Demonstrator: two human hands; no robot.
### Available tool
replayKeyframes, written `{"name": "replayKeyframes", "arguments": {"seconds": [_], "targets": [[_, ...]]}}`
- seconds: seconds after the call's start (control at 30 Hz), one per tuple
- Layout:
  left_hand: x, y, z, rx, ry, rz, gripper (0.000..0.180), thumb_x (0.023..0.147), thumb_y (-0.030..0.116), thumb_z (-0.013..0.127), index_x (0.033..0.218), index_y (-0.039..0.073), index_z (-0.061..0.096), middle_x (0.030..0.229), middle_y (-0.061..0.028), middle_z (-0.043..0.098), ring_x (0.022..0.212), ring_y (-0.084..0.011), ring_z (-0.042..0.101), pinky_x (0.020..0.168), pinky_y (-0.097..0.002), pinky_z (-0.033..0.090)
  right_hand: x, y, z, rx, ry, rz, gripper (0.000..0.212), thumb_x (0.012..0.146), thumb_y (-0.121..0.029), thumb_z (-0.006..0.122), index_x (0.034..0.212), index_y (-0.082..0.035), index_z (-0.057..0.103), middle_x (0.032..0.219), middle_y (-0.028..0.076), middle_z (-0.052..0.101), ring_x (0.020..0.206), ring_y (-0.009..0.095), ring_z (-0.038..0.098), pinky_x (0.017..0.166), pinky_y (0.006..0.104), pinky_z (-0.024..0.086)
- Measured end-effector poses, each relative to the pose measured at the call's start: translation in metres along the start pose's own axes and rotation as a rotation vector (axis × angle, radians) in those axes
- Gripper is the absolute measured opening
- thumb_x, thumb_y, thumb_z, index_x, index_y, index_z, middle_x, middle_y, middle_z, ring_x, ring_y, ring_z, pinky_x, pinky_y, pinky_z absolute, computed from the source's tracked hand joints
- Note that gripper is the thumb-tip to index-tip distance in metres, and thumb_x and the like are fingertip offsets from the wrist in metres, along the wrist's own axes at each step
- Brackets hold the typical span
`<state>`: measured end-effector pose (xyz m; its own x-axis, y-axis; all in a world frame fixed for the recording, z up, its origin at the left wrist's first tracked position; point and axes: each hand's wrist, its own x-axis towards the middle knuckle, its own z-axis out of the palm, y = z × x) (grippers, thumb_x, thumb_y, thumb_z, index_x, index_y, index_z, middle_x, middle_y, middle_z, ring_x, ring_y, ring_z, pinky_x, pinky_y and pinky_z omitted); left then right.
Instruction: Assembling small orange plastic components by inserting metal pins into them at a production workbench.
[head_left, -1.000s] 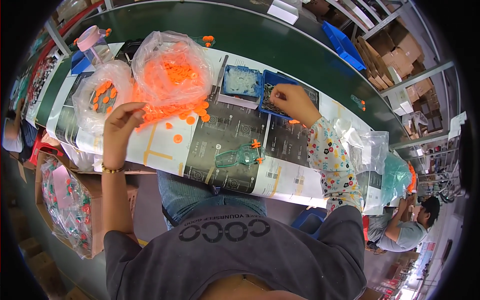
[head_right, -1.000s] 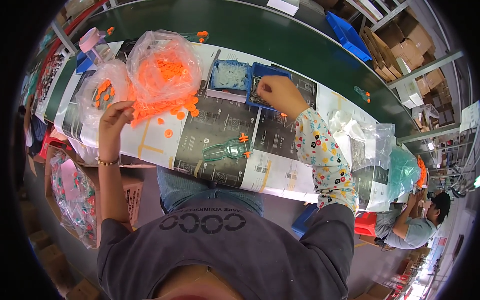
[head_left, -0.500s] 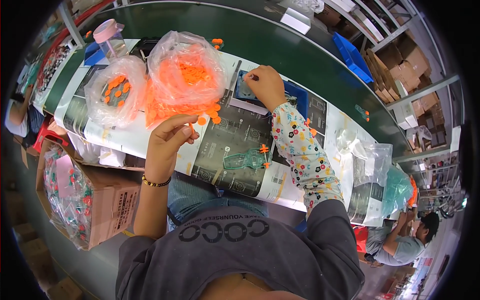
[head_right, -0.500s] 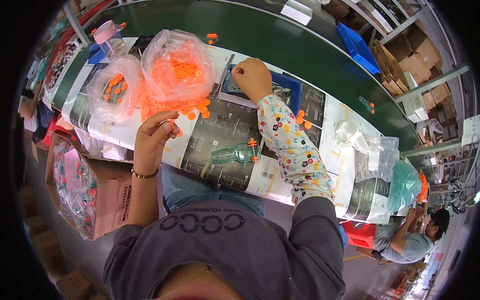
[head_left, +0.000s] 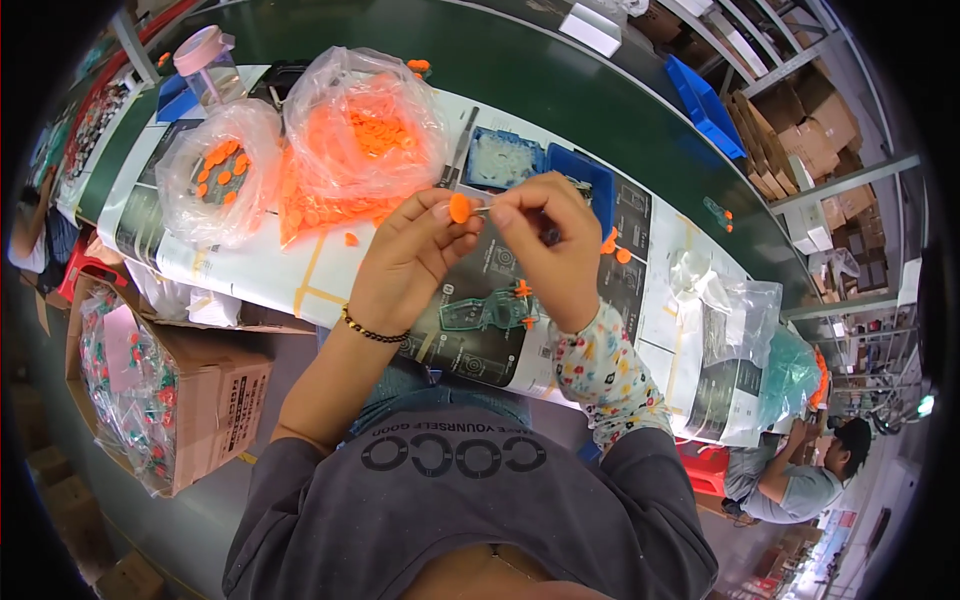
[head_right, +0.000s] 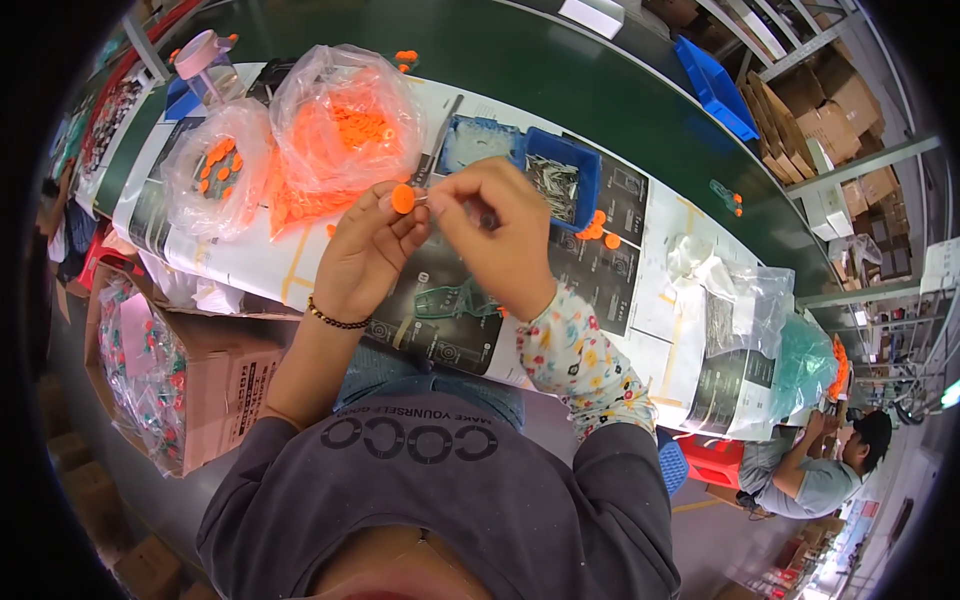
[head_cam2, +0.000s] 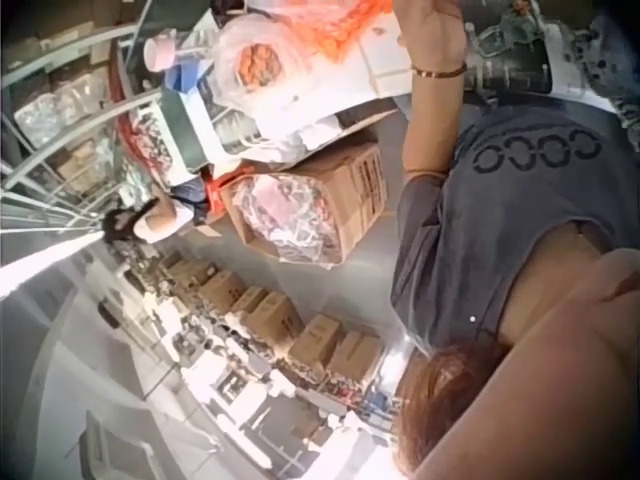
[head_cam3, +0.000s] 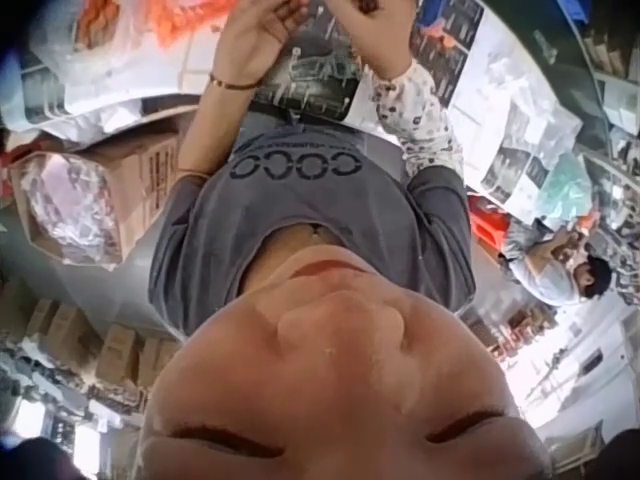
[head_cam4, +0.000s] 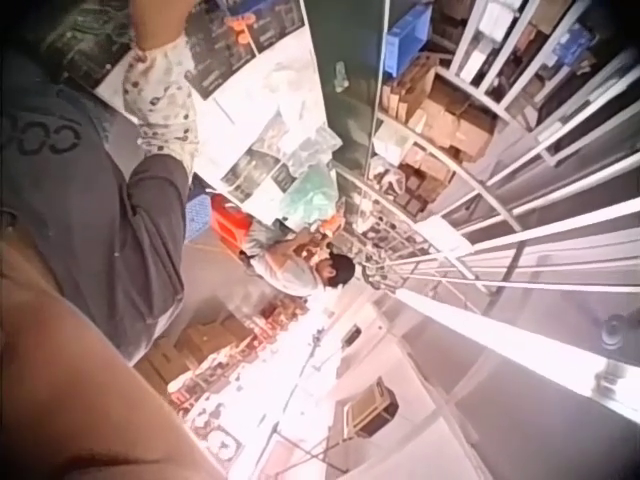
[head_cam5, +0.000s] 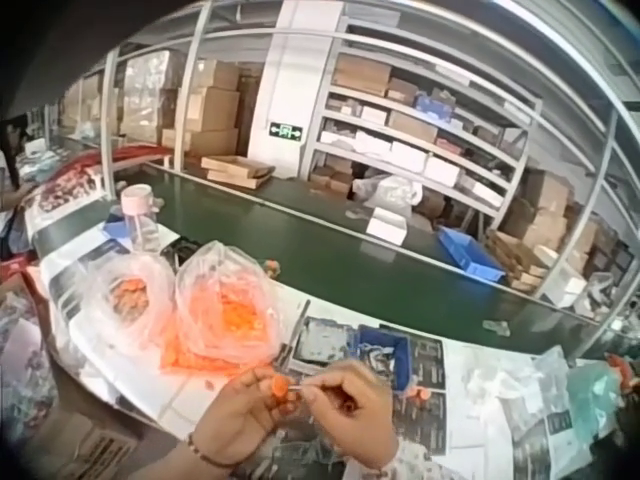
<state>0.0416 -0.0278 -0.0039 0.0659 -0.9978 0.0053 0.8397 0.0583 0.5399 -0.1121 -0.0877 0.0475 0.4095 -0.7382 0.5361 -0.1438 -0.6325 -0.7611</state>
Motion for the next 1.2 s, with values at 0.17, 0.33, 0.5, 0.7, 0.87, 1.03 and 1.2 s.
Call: {"name": "replayKeyframes", "arguments": {"seconds": [0.17, 0.33, 0.5, 0.7, 0.87, 1.03, 1.2], "targets": [[-0.002, -0.012, 0.01, -0.111, -0.082, -0.061, 0.014, 0.094, 0.014, 0.056, 0.104, 0.003, 0.058, 0.102, -0.0081, 0.064, 0.092, -0.016, 0.063, 0.084, -0.0288, 0.051, -0.012, -0.006, -0.003, 0.0, 0.043, -0.076, 0.004, 0.081, -0.001, 0.066, 0.084, -0.002, 0.065, 0.083, 0.002, 0.057, 0.066, 0.005, 0.048, 0.055, 0.0182, 0.036], [-0.006, -0.015, 0.01, -0.095, -0.115, -0.038, 0.014, 0.094, 0.013, 0.056, 0.102, 0.002, 0.059, 0.103, -0.0087, 0.065, 0.093, -0.0158, 0.062, 0.085, -0.0294, 0.051, -0.016, -0.005, -0.001, -0.02, 0.067, -0.115, 0.004, 0.081, -0.001, 0.066, 0.085, -0.002, 0.065, 0.081, 0.002, 0.057, 0.063, 0.005, 0.046, 0.053, 0.0189, 0.035], [-0.012, -0.015, 0.011, 0.11, -0.047, 0.168, 0.013, 0.094, 0.011, 0.056, 0.102, 0.001, 0.059, 0.106, -0.0103, 0.065, 0.096, -0.0159, 0.062, 0.086, -0.0291, 0.051, -0.015, -0.01, 0.003, -0.073, 0.044, -0.156, 0.003, 0.081, -0.001, 0.067, 0.083, -0.002, 0.065, 0.08, 0.001, 0.056, 0.061, 0.005, 0.044, 0.052, 0.0194, 0.033], [-0.01, -0.011, 0.014, 0.582, -0.045, 0.527, 0.014, 0.091, 0.008, 0.058, 0.104, 0.001, 0.059, 0.108, -0.0115, 0.065, 0.1, -0.0178, 0.062, 0.088, -0.03, 0.048, -0.024, -0.008, -0.006, 0.077, -0.023, 0.074, 0.003, 0.082, -0.003, 0.068, 0.084, -0.002, 0.066, 0.08, 0.0, 0.055, 0.063, 0.005, 0.044, 0.055, 0.0195, 0.033], [0.058, 0.074, -0.018, 1.432, 0.168, 0.577, 0.016, 0.089, 0.012, 0.06, 0.099, 0.001, 0.064, 0.098, -0.0102, 0.068, 0.088, -0.0176, 0.063, 0.081, -0.0307, 0.049, -0.029, -0.003, -0.015, 0.162, -0.003, 0.164, 0.005, 0.082, -0.004, 0.068, 0.085, -0.001, 0.066, 0.08, 0.0, 0.055, 0.067, 0.005, 0.044, 0.058, 0.0195, 0.033], [0.156, 0.088, -0.107, 2.44, -0.046, 0.31, 0.018, 0.079, 0.005, 0.06, 0.096, 0.004, 0.064, 0.088, -0.0131, 0.066, 0.083, -0.0286, 0.063, 0.076, -0.0363, 0.05, -0.03, -0.009, -0.021, 0.21, 0.013, 0.225, 0.005, 0.083, -0.004, 0.067, 0.085, 0.0, 0.066, 0.081, 0.0, 0.055, 0.07, 0.006, 0.046, 0.061, 0.0196, 0.034], [0.15, 0.081, -0.121, 2.355, -0.235, 0.525, 0.022, 0.077, 0.003, 0.059, 0.098, 0.005, 0.063, 0.089, -0.0134, 0.067, 0.082, -0.0317, 0.063, 0.073, -0.0374, 0.05, -0.04, -0.001, -0.033, 0.229, 0.043, 0.287, 0.005, 0.083, -0.004, 0.067, 0.085, 0.0, 0.065, 0.083, 0.0, 0.056, 0.072, 0.006, 0.047, 0.064, 0.0197, 0.035]]}}
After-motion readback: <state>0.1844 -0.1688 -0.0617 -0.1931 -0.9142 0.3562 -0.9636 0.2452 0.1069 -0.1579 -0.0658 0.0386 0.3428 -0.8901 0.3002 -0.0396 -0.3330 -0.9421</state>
